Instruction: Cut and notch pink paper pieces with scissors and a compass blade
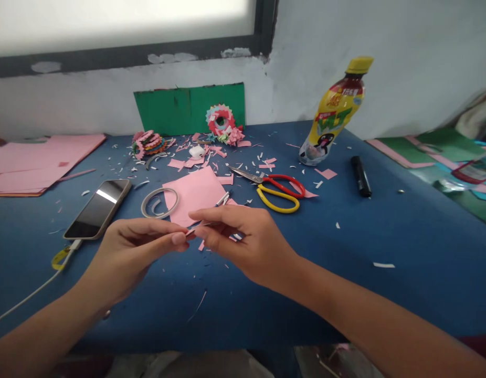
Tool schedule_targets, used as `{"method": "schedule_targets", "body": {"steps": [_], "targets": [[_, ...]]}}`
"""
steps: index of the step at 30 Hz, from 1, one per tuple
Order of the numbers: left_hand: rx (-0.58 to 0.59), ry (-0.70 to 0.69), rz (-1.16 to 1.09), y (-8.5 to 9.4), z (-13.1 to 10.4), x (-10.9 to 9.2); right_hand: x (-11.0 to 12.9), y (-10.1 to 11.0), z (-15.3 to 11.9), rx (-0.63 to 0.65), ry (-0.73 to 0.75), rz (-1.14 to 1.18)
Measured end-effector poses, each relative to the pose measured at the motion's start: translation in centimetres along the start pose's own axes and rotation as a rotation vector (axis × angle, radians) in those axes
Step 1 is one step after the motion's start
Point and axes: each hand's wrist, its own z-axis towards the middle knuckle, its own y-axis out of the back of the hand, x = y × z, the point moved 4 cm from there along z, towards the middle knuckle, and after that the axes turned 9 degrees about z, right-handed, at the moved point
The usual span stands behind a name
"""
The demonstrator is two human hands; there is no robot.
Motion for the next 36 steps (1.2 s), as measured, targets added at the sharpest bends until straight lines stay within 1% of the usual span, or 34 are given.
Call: {"method": "schedule_targets", "body": {"steps": [5,10,14,18,22,27,30,33,36], "targets": [[0.058,0.076,-0.077,-0.2,0.0,0.3,-0.1,0.0,0.0,-0.002,-0.022,0.024],[0.099,0.094,-0.121,-0.3,0.0,0.4,0.1,-0.1,0.0,-0.005,-0.005,0.011],[0.103,0.095,-0.133,-0.4,0.0,0.3,0.0,-0.2,0.1,-0.006,-0.011,0.041],[0.083,0.038,-0.120,-0.6,-0.2,-0.2,-0.2,-0.2,0.1,-0.008,-0.055,0.107],[0.096,-0.027,-0.077,-0.9,-0.5,-0.5,-0.3,-0.3,0.0,-0.006,-0.072,0.167],[0.038,-0.114,-0.025,-0.8,-0.4,-0.5,-0.3,-0.3,0.1,-0.002,-0.110,0.275],[0.037,-0.144,-0.020,-0.7,-0.3,-0.7,0.0,-0.1,0.1,-0.005,-0.072,0.239],[0.023,-0.179,0.012,-0.6,-0.3,-0.9,0.3,0.0,-0.1,0.006,-0.027,0.147],[0.019,-0.226,0.060,-0.6,-0.5,-1.2,0.2,0.2,-0.1,0.009,-0.018,0.048]]}}
